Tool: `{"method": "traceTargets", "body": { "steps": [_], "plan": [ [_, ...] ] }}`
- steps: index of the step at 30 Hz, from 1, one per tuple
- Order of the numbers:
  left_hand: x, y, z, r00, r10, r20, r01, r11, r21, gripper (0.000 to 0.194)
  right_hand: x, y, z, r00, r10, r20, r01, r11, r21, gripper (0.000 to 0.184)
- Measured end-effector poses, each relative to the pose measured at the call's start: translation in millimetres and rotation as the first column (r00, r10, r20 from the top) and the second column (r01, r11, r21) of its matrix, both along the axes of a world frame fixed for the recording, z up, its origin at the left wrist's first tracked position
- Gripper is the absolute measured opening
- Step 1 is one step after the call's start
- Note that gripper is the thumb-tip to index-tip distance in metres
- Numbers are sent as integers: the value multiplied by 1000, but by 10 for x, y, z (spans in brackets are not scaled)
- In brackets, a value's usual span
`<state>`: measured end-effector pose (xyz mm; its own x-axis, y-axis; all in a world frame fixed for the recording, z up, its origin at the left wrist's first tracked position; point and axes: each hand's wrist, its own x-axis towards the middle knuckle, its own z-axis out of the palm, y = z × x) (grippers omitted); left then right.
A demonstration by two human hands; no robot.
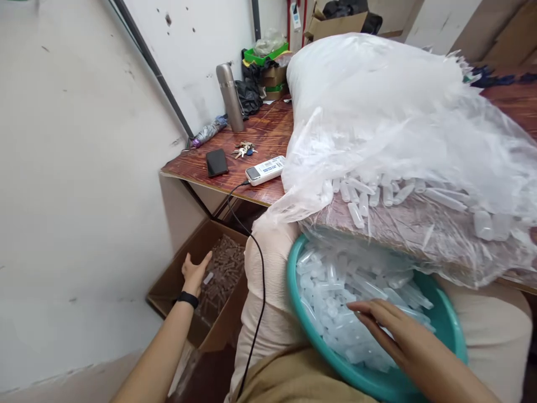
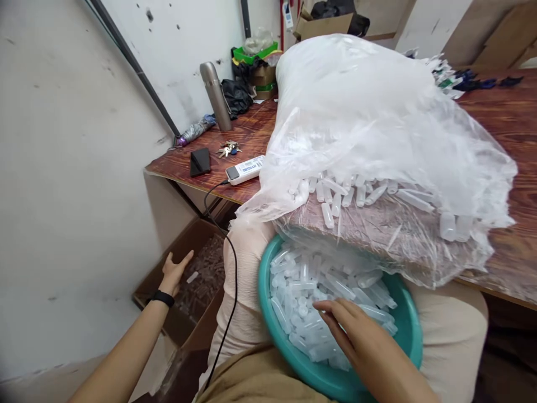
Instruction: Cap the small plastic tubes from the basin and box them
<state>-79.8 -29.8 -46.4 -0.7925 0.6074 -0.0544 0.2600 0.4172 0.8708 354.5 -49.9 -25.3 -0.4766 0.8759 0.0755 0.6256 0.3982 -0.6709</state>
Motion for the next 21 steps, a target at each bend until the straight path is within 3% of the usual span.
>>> {"method": "traceTargets", "body": {
  "steps": [3, 5, 6, 7, 8, 9, 10, 12, 14, 17, 21],
  "plan": [
    [354, 118, 213, 974, -189, -124, 198, 978, 60, 50, -94, 24, -25, 990, 84, 114, -85, 996, 5, 22],
    [725, 190, 398, 883, -436, -172, 453, 889, 73, 32, -221, 42, -30, 969, 143, 203, -146, 989, 0, 25],
    [934, 227, 482, 778, -598, -193, 617, 784, 62, 22, -292, 52, -30, 952, 167, 256, -169, 985, -15, 28],
    [1145, 269, 552, 521, -811, -266, 842, 539, 5, 21, -358, 64, -28, 932, 186, 311, -183, 982, -40, 29],
    [1349, 317, 600, 233, -912, -338, 959, 272, -74, 26, -416, 79, -24, 912, 200, 358, -188, 980, -66, 29],
    [1538, 374, 623, -19, -915, -402, 978, 66, -196, 31, -460, 97, -19, 895, 208, 396, -187, 978, -91, 28],
    [1705, 437, 622, -196, -866, -461, 945, -42, -324, 34, -487, 118, -14, 883, 210, 420, -180, 978, -109, 26],
    [1961, 572, 559, -401, -768, -500, 853, -113, -510, 31, -498, 164, -6, 874, 200, 442, -162, 979, -123, 24],
    [2116, 691, 463, -466, -731, -499, 809, -123, -575, 18, -473, 204, -6, 862, 190, 471, -141, 980, -138, 25],
    [2208, 780, 380, -472, -732, -490, 810, -141, -569, 8, -437, 236, -15, 850, 180, 495, -116, 981, -159, 27],
    [2181, 688, 496, -418, -774, -475, 840, -129, -527, 22, -423, 232, 14, 855, 196, 480, -118, 975, -188, 31]
  ]
}}
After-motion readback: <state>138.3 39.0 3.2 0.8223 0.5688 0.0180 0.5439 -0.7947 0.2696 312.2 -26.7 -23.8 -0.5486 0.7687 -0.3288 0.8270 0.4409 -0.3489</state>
